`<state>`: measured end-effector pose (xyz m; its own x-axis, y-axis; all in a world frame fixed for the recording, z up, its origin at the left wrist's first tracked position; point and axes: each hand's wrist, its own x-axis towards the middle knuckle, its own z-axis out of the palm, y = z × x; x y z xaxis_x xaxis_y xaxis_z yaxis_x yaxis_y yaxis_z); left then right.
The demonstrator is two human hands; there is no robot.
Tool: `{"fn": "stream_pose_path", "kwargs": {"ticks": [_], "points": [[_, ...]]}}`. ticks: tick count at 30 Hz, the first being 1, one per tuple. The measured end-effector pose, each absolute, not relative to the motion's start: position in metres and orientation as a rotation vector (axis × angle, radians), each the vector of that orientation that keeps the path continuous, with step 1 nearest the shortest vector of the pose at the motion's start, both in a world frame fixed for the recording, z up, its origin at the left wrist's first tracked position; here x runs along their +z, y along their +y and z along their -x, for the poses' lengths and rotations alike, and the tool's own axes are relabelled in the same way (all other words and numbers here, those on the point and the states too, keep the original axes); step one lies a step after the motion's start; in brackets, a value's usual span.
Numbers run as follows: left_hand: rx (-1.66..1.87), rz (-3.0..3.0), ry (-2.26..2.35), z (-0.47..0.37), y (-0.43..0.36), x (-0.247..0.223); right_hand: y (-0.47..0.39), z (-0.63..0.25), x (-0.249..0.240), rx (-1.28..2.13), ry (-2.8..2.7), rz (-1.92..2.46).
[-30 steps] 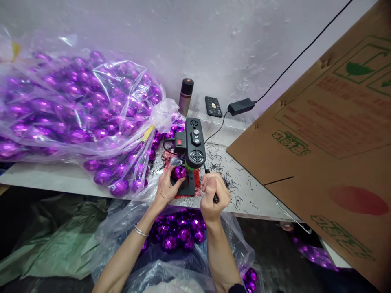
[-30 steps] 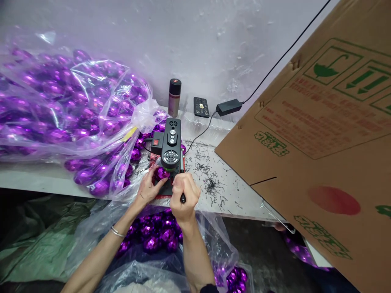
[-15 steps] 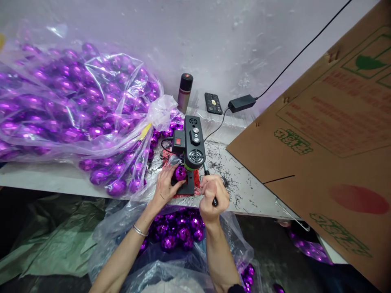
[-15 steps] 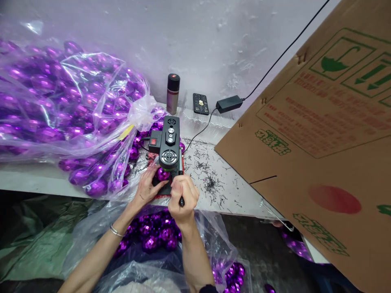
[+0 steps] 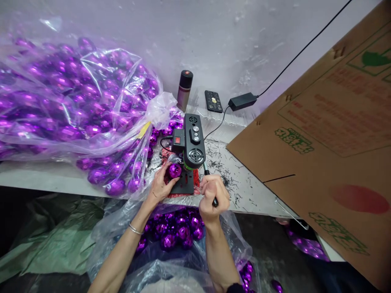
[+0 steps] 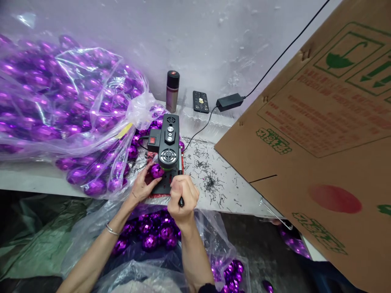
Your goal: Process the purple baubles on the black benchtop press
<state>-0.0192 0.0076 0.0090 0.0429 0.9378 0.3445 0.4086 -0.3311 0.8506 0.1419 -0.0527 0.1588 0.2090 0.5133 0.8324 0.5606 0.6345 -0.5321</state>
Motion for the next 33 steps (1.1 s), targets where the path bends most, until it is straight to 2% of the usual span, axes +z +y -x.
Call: {"fn": "stream_pose_path", "kwargs": {"ticks": [6,15,21,33], "points": [[1.207,-1.672,1.29,0.029,0.012,0.008,-0.052,-0.141,0.161,-0.054,-1.439,0.977],[1.254,-2.107,1.299,0.022,0.015,0.013,-0.053,-0.142,0.158,-0.063,-1.452,0.991],[1.137,-2.299,1.261,0.015,0.011,0.027,-0.053,-0.141,0.16,-0.066,-1.454,0.977],[1.19,-2.169,1.284,0.003,0.013,0.019,-0.053,-0.141,0.163,-0.074,-1.462,0.986]]}}
